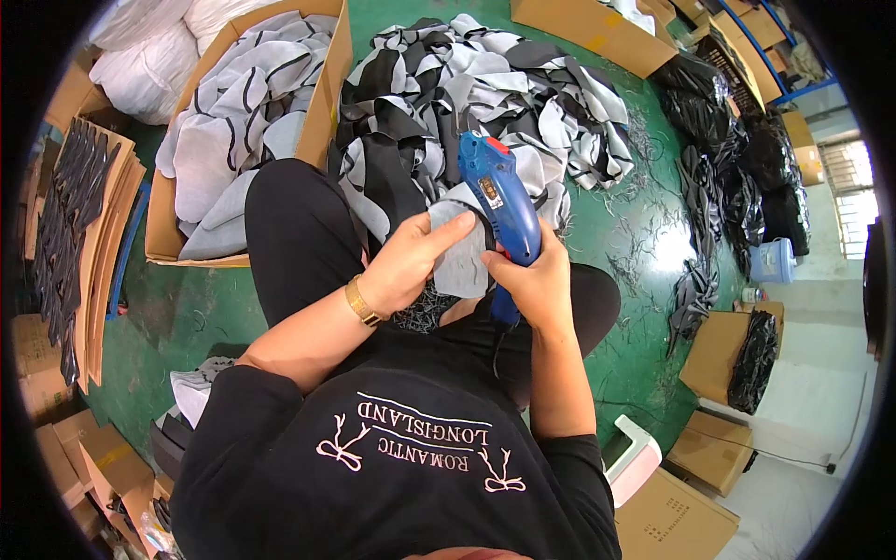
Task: Cutting grey and black fabric pieces using an electric hand cutter in a workshop environment.
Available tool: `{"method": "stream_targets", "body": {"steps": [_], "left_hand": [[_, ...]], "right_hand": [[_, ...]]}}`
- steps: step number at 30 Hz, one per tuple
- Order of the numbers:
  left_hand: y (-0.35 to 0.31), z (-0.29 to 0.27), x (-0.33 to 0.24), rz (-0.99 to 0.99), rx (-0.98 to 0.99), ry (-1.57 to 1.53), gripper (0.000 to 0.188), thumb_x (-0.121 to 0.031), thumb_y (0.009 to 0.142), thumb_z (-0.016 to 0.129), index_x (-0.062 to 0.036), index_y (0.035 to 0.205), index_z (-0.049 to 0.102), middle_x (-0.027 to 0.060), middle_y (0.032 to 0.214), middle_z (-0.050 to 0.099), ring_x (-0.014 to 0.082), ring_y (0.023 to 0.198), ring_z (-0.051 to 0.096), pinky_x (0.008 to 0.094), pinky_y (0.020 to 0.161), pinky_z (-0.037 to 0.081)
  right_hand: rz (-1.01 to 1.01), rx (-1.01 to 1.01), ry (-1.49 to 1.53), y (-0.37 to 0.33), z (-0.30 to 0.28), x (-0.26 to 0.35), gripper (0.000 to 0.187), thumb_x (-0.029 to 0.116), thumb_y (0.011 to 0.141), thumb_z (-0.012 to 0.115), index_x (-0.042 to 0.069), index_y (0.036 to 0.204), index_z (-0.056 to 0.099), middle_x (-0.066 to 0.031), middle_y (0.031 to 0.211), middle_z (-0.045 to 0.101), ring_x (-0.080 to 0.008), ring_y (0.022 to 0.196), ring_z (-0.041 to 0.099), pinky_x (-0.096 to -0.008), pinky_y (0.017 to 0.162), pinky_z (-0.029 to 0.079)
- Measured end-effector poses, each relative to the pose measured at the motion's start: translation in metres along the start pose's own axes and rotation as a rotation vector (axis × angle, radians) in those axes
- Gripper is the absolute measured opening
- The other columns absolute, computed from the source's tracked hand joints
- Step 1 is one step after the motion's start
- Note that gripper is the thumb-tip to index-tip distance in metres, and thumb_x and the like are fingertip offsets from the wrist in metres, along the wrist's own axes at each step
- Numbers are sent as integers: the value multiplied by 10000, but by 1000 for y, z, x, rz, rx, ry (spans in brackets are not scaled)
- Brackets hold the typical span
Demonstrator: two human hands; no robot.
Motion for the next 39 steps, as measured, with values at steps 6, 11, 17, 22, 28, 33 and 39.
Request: {"method": "stream_targets", "body": {"steps": [6, 11, 17, 22, 28, 33, 39], "left_hand": [[13, -17, -4, 124, -13, 6, 188, -59, 882, 623, -25, 1062, 578, 52, 1026, 659, 128, 921, 637, 284, 837, 501], [14, -20, -12, 154, -37, -27, 242, -40, 875, 620, -14, 1113, 580, 58, 1048, 660, 128, 943, 629, 282, 865, 487], [18, -32, -12, 179, -39, 3, 246, -35, 877, 614, -8, 1120, 591, 55, 1044, 664, 129, 940, 629, 282, 864, 486], [16, -31, -12, 171, -86, 5, 212, -10, 878, 603, 14, 1088, 600, 61, 1013, 664, 110, 886, 626, 263, 822, 493], [11, -30, -15, 176, -74, 60, 216, -13, 879, 603, 18, 1092, 597, 57, 1008, 660, 101, 877, 622, 253, 816, 490], [8, -27, -19, 176, -45, 94, 223, -9, 876, 601, 25, 1097, 595, 49, 1003, 658, 89, 873, 615, 246, 810, 486], [3, -24, -23, 134, -17, 165, 210, -11, 870, 606, 17, 1079, 609, 35, 989, 657, 71, 856, 603, 232, 805, 479]], "right_hand": [[83, 107, 204, -4, 1, -13, 301, 25, 684, 741, -5, 939, 586, -14, 771, 587, -89, 652, 545, -228, 622, 454], [262, 123, 488, -22, -21, -36, 306, 39, 712, 684, -35, 985, 567, -56, 751, 568, -155, 621, 582, -281, 610, 491], [379, 275, 474, -54, -34, -52, 322, 26, 700, 694, -54, 984, 564, -56, 751, 566, -146, 590, 568, -271, 522, 491], [462, 313, 407, -62, -30, -51, 326, 24, 692, 709, -48, 978, 571, -52, 750, 572, -134, 558, 565, -262, 504, 489], [472, 325, 413, -60, -27, -56, 314, 4, 676, 693, -44, 961, 571, -53, 730, 570, -140, 541, 570, -261, 503, 487], [480, 320, 461, -59, -24, -57, 309, -6, 670, 684, -41, 956, 571, -59, 735, 572, -147, 540, 573, -266, 497, 489], [475, 340, 449, -56, -25, -54, 304, -8, 670, 682, -40, 951, 571, -65, 742, 573, -152, 540, 572, -269, 495, 490]]}}
Point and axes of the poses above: each hand's wrist, its own y-axis towards the middle knuckle, its own z-axis out of the palm, x = y × z, the point moved 5 cm from there along y, towards the middle knuckle
